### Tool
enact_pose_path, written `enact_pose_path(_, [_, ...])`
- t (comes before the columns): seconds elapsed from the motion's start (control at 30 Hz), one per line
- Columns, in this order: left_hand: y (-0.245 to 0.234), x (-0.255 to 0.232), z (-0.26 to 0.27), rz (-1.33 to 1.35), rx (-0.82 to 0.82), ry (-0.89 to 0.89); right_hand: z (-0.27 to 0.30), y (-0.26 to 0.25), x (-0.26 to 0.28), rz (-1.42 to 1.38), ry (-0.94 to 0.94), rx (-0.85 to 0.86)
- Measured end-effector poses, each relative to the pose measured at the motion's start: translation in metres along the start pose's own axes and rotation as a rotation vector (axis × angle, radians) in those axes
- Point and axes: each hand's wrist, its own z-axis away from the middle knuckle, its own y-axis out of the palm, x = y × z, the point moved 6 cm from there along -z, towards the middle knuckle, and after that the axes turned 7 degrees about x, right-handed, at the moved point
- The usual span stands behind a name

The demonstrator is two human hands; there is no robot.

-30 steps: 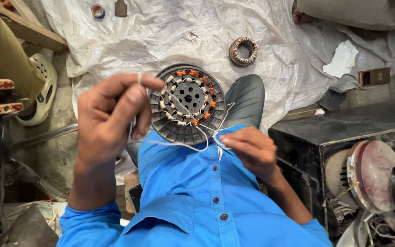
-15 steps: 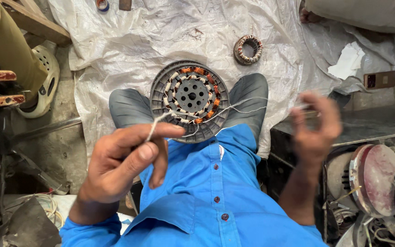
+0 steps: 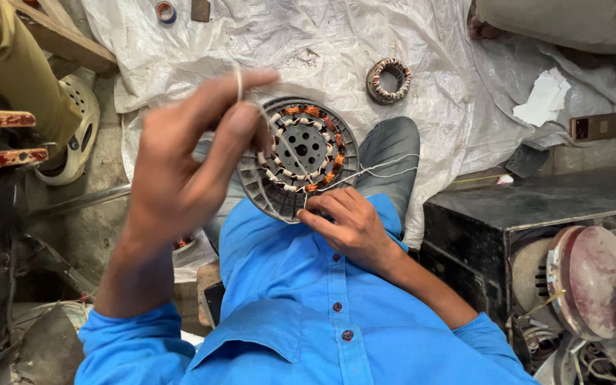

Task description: The person sits cross-legged on the floor and uses a white string to tie and secure copper windings on a motor stator. They repeatedly wrap the string around the windings and pull it tight to hold them in place.

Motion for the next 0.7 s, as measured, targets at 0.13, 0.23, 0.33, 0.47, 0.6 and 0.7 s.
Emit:
enact_pose_path(0.13, [-0.028, 0.037, -0.036, -0.810, -0.051, 0.059, 0.003, -0.004, 0.001, -0.037, 0.011, -0.076])
enact_pose_path(0.23, [-0.046, 0.068, -0.035, -0.733, -0.201, -0.045, 0.003, -0.007, -0.003, -0.066, 0.026, -0.098])
enact_pose_path(0.33, [-0.034, 0.089, -0.019, -0.472, -0.108, -0.006, 0.004, -0.010, -0.006, -0.115, 0.040, -0.133])
enact_pose_path(0.47, [-0.026, 0.110, 0.004, -0.456, 0.016, -0.117, 0.006, -0.009, -0.012, -0.175, 0.028, -0.106])
enact_pose_path(0.6, [-0.067, 0.115, 0.012, -0.145, -0.334, -0.153, 0.004, -0.007, -0.015, -0.197, 0.015, -0.095])
enact_pose_path(0.7, [-0.078, 0.116, 0.020, -0.053, -0.521, -0.273, 0.005, -0.006, -0.016, -0.252, 0.053, -0.127])
